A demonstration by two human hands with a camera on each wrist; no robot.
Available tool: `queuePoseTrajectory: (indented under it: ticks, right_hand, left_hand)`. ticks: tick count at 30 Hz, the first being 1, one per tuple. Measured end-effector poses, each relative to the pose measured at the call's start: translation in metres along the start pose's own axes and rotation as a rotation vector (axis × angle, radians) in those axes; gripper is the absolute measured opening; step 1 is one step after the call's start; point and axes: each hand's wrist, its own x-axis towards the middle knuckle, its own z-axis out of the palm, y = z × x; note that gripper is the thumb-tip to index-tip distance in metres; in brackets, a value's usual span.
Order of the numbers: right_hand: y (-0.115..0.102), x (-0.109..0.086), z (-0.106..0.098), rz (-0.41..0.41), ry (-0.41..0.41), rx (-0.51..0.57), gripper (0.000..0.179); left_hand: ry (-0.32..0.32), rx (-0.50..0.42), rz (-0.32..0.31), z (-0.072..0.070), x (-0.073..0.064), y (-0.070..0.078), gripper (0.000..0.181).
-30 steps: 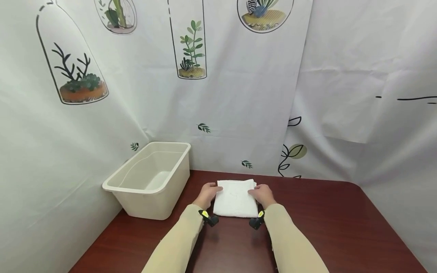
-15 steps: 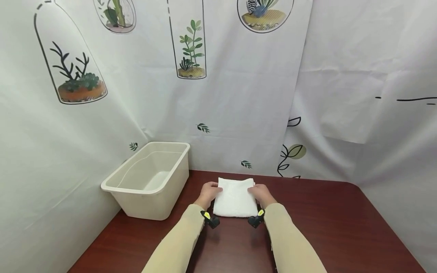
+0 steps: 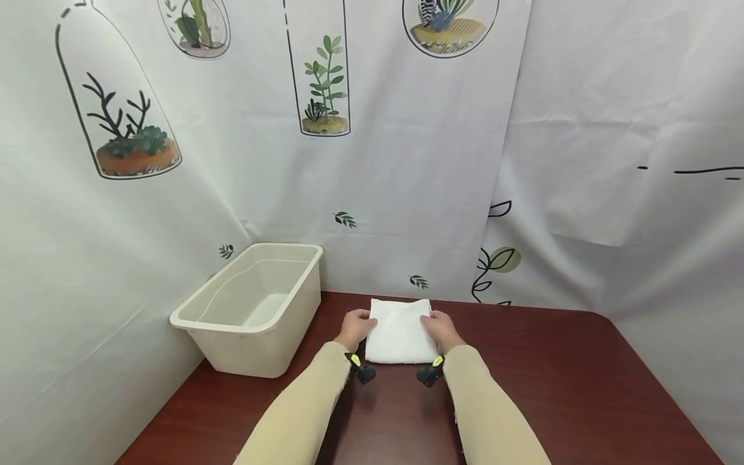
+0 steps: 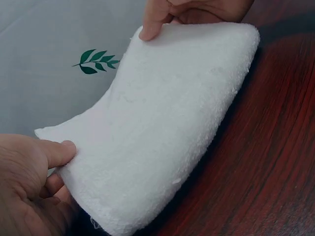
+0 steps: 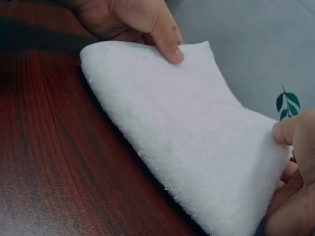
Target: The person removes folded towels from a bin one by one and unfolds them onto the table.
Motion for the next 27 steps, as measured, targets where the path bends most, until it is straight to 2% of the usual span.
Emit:
queuePoseTrajectory:
  ticks: [4,10,16,21,27]
  right_hand:
    - [-0.002,0.000,-0.002,-0.019,0.023,0.017,0.046]
    - [-0.005,-0.003,0.000,-0.018,0.022,0.087,0.044]
    - [-0.003,-0.006,0.010,0.010,0.030,0.143,0.051]
    - [0.001,-0.007,0.012,-0.012,0.048,0.160,0.050]
    - [-0.002,-0.012,0.003,-0.044,0.017,0.205,0.051]
  left_hand:
    - [0.022,0.021,0.037,0.002,0.002,0.006,0.020]
    - [0.075,-0.007,0.089,0.002,0.007,0.007,0.017]
    - [0.107,0.032,0.090,0.002,0.013,0.002,0.014]
    - [0.080,0.064,0.098,-0.001,0.015,0.004,0.014]
    - [-0.015,-0.074,0.116,-0.003,0.016,0.013,0.024]
